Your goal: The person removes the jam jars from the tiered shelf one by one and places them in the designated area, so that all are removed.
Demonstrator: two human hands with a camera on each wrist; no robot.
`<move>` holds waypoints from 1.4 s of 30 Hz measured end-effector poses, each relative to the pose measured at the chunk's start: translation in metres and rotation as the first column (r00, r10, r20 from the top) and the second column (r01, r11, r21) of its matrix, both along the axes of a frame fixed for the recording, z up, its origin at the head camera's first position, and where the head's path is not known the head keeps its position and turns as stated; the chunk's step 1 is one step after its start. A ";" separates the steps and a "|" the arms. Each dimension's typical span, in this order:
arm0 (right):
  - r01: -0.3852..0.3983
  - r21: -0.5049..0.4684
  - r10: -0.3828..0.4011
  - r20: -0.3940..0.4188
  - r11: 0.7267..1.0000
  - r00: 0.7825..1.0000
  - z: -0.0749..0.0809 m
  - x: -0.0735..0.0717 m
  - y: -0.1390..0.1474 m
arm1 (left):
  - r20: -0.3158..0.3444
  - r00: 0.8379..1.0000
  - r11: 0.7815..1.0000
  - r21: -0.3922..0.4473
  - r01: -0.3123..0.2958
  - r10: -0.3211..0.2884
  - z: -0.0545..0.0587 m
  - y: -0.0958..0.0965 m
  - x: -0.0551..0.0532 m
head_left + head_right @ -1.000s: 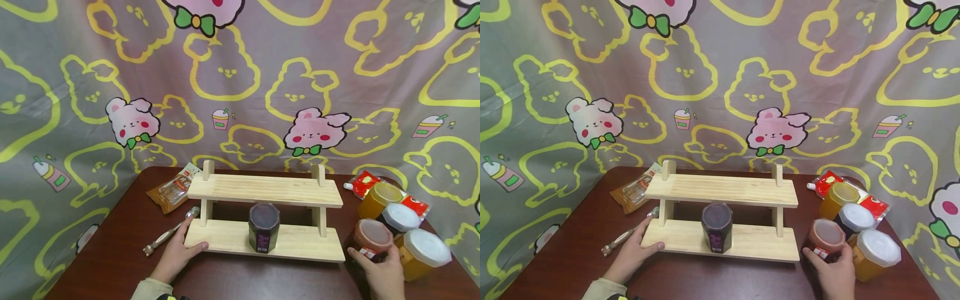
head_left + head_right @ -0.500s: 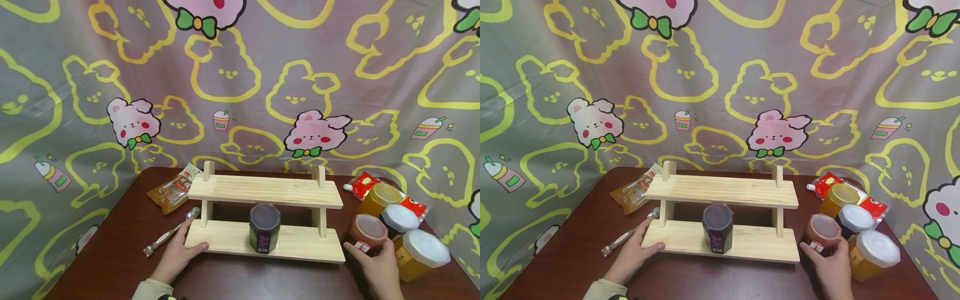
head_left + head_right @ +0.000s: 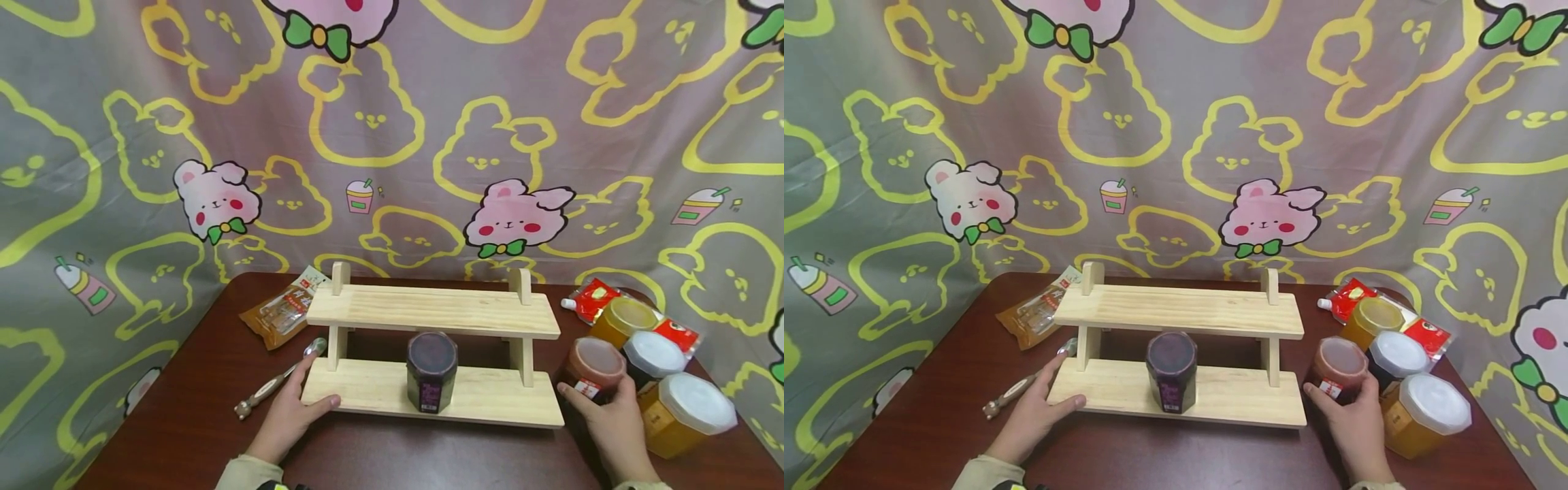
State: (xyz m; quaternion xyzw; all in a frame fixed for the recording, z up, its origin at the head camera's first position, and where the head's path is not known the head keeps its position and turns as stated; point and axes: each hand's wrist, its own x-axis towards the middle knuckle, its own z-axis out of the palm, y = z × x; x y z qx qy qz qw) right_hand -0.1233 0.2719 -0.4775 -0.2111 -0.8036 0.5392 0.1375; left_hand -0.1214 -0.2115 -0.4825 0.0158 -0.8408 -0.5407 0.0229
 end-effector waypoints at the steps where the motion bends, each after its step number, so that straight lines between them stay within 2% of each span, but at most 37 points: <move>1: -0.001 0.000 0.001 0.001 1.000 1.000 0.000 -0.001 0.000 | -0.001 1.000 1.000 0.000 0.001 -0.001 0.000 0.000 0.000; 16: -0.017 0.074 0.012 0.059 0.997 0.998 -0.001 -0.015 0.001 | 0.002 1.000 1.000 -0.017 -0.001 0.001 -0.001 -0.002 -0.001; 19: -0.020 0.083 0.014 0.073 0.996 0.997 0.000 -0.018 0.000 | 0.008 1.000 1.000 0.011 0.002 -0.002 -0.001 -0.002 -0.002; 23: -0.019 0.090 0.013 0.068 0.996 0.998 0.001 -0.021 -0.001 | 0.015 1.000 0.999 0.040 0.005 -0.005 -0.001 -0.001 -0.002; 28: -0.007 0.095 0.001 0.069 0.995 0.998 0.002 -0.025 -0.002 | 0.004 1.000 1.000 0.015 0.003 -0.003 0.000 -0.001 -0.001; 42: -0.015 0.096 0.011 0.042 0.995 0.999 0.002 -0.037 -0.002 | 0.030 1.000 0.999 0.045 0.000 -0.002 0.001 0.001 -0.001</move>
